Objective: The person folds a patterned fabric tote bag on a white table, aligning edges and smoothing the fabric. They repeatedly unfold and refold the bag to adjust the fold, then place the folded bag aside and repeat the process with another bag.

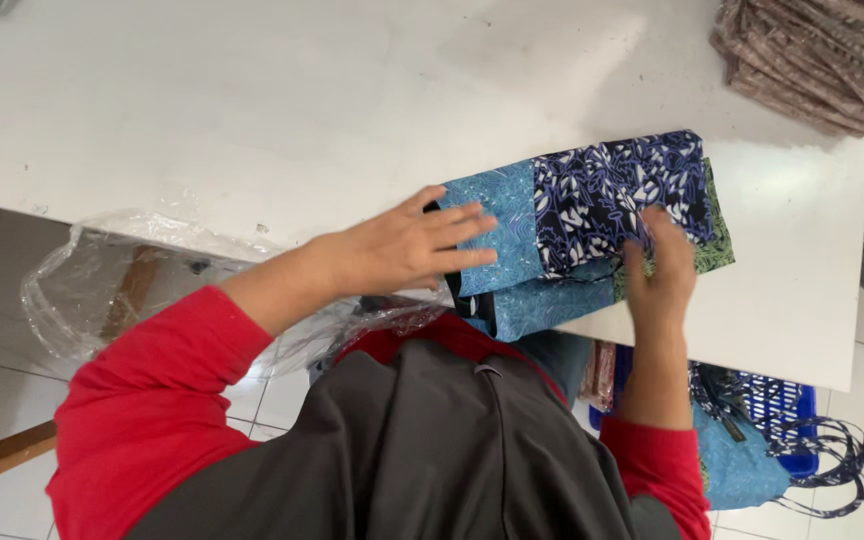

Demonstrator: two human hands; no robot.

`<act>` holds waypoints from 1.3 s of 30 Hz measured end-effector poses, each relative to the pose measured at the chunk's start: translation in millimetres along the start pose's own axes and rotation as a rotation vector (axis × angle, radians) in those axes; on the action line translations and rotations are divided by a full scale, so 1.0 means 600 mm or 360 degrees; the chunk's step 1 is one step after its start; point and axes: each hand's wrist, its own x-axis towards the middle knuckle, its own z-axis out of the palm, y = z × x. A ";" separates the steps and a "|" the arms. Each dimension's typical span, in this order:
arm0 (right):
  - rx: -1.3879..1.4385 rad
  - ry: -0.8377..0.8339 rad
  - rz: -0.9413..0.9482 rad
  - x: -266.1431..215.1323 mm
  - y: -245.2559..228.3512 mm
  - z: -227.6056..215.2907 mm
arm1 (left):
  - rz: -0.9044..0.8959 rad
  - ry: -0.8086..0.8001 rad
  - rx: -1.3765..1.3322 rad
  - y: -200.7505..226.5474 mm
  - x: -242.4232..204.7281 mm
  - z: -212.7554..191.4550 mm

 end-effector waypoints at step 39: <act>-0.0329 -0.0789 0.0206 -0.038 0.060 -0.016 | -0.0706 0.0067 0.0590 -0.130 0.016 0.062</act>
